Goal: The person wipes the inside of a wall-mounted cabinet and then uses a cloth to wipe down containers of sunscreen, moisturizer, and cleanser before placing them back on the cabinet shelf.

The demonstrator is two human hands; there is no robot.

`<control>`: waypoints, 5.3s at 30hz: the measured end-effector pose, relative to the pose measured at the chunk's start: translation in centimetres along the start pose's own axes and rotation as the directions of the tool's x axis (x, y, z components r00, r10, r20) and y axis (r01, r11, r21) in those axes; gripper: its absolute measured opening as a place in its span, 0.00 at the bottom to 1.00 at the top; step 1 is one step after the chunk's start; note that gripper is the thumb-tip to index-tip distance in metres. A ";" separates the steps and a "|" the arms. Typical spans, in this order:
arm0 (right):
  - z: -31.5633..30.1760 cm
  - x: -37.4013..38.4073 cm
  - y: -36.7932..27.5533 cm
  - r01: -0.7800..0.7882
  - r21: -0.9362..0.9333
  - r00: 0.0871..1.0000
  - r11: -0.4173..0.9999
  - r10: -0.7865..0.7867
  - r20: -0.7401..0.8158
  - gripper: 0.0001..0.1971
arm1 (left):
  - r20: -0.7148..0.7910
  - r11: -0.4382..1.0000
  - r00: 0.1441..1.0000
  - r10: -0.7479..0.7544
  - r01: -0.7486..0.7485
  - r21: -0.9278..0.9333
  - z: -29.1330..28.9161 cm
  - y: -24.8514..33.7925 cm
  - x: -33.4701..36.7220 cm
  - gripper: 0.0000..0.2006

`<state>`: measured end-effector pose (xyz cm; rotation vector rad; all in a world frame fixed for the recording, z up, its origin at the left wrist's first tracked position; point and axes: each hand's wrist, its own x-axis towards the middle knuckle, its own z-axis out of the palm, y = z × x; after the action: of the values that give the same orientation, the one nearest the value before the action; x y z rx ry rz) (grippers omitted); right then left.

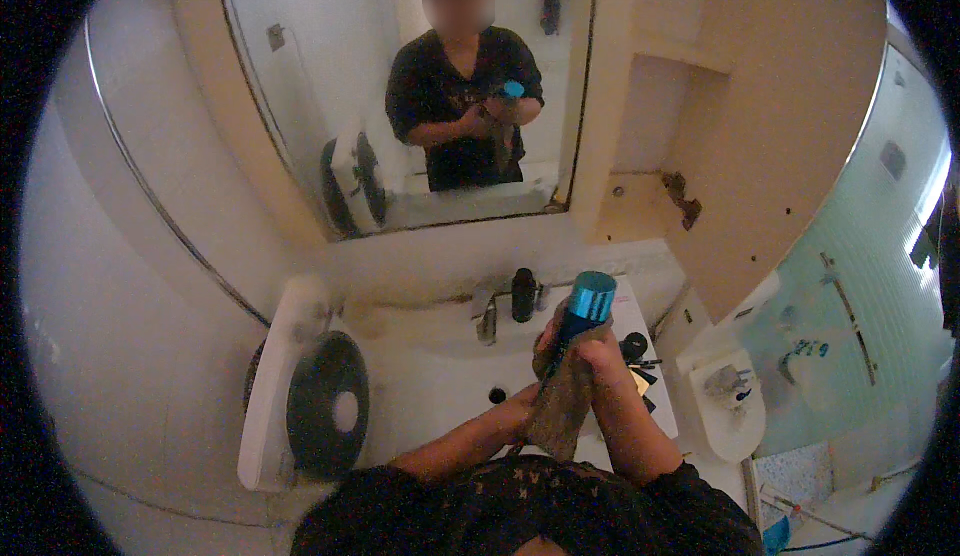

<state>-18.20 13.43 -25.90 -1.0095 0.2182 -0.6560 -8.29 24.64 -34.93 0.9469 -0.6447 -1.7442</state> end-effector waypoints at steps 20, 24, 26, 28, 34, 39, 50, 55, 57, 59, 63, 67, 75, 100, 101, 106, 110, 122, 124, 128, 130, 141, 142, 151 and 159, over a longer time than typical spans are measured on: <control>-1.8 -1.0 3.3 -0.033 -0.370 0.993 0.928 -0.010 -0.114 0.22 | -0.184 0.713 0.815 0.550 -0.343 0.611 -1.2 -1.1 1.2 0.24; -0.7 -1.4 2.9 -0.036 -0.219 0.956 0.975 -0.031 -0.293 0.24 | -0.219 0.324 0.805 0.551 0.035 0.945 1.3 3.5 -0.3 0.26; -1.5 -0.8 2.4 0.031 -0.247 0.970 0.969 -0.088 -0.226 0.26 | -0.131 0.294 0.820 0.557 -0.047 0.955 1.7 3.7 -0.8 0.25; -1.8 -0.7 1.0 0.053 -0.205 0.979 0.977 -0.091 -0.181 0.31 | 0.013 0.135 0.828 0.560 -0.106 0.985 2.4 4.9 -2.3 0.27; -1.7 -0.3 -2.6 -0.003 -0.083 0.981 0.997 0.019 0.195 0.35 | -0.128 0.597 0.678 0.724 -0.521 0.610 1.8 9.4 -5.3 0.30; -2.2 0.1 -2.0 -0.134 -0.400 0.810 0.907 0.333 0.483 0.40 | 0.369 0.676 0.697 0.615 -0.707 0.207 2.6 12.7 -2.6 0.29; -0.9 -0.4 1.0 -0.195 -0.070 0.911 0.978 0.207 0.358 0.40 | 0.396 0.726 0.724 0.565 -0.664 0.178 3.0 12.6 -2.3 0.32; -1.8 -0.8 1.7 -0.223 -0.263 0.933 0.939 0.284 0.223 0.35 | -0.019 0.702 0.732 0.682 -0.646 0.299 3.0 10.5 -2.2 0.28; -1.7 -0.9 2.5 -0.183 -0.420 0.955 0.889 0.262 0.140 0.33 | -0.195 0.714 0.691 0.696 -0.634 0.298 2.8 9.9 -1.5 0.27; -0.7 -1.2 2.8 -0.090 -0.580 0.991 0.810 0.131 0.028 0.33 | -0.267 0.652 0.605 0.750 -0.610 0.450 3.5 10.2 -1.3 0.27; -0.1 -1.4 3.4 -0.005 -0.634 1.000 0.773 -0.003 -0.011 0.37 | -0.232 0.500 0.497 0.836 -0.517 0.695 3.7 9.2 -1.2 0.32; -1.1 -1.2 2.8 0.248 -0.628 0.968 0.737 -0.220 0.124 0.41 | -0.091 0.509 0.626 0.775 -0.531 0.677 3.8 9.4 -1.0 0.36; 1.0 1.0 2.3 0.036 -0.701 0.993 0.712 0.053 0.105 0.24 | -0.093 0.638 0.700 0.708 -0.579 0.507 2.5 12.2 -1.5 0.29; 1.1 -1.4 4.5 0.560 -0.728 0.737 0.395 -0.640 0.219 0.19 | -0.411 0.546 0.790 0.455 -0.612 -0.572 -1.1 13.9 0.2 0.10; 1.2 -1.4 4.2 0.568 -0.745 0.723 0.351 -0.645 0.247 0.19 | -0.396 0.526 0.805 0.442 -0.591 -0.612 -1.2 14.0 0.2 0.11; 3.5 -1.8 2.7 0.507 -0.628 0.810 0.591 -0.576 0.111 0.16 | -0.512 0.494 0.763 0.394 -0.646 -0.582 -0.9 14.1 0.2 0.10; 2.9 -1.7 3.2 0.453 -0.483 0.853 0.749 -0.521 -0.008 0.15 | -0.560 0.593 0.714 0.421 -0.683 -0.426 -0.6 13.5 0.3 0.08; -2.8 -1.7 5.3 -0.024 -0.884 0.930 0.466 -0.315 -0.191 0.18 | -0.427 0.395 0.524 0.737 -0.846 -0.357 0.9 13.6 -2.2 0.18; -3.7 -1.5 4.2 0.135 -0.621 0.945 0.772 -0.289 -0.155 0.28 | -0.443 0.441 0.507 0.739 -0.862 -0.250 1.2 13.2 -1.7 0.19; 1.8 -0.5 -0.5 0.380 0.054 0.920 0.923 -0.383 0.078 0.27 | -0.324 0.534 0.434 0.841 -0.763 0.364 1.5 11.4 -0.8 0.20; 2.4 -0.3 -0.8 0.410 -0.195 0.906 0.891 -0.373 0.199 0.23 | -0.261 0.497 0.423 0.868 -0.743 0.448 3.4 11.0 -0.4 0.23; -1.5 -2.6 5.4 0.232 -0.767 0.965 0.598 -0.243 0.102 0.14 | -0.206 0.480 0.434 0.877 -0.760 0.439 4.5 10.1 -0.8 0.32; -1.5 -2.8 5.5 0.206 -0.771 0.968 0.603 -0.241 0.071 0.12 | -0.183 0.472 0.442 0.878 -0.741 0.477 4.4 10.2 -1.0 0.32; -1.2 -0.9 -0.7 0.028 -0.415 0.984 0.909 -0.099 -0.150 0.15 | -0.059 0.340 0.491 0.869 -0.506 0.793 3.1 7.9 -2.3 0.31; -0.1 2.8 -0.1 0.177 -0.421 0.943 0.890 -0.276 -0.186 0.14 | -0.039 0.370 0.601 0.798 -0.437 0.820 3.2 8.0 -1.7 0.30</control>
<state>-16.11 11.65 -25.57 -1.3618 0.4666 -0.9786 -6.46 23.34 -26.43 1.3413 -1.2771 -0.4331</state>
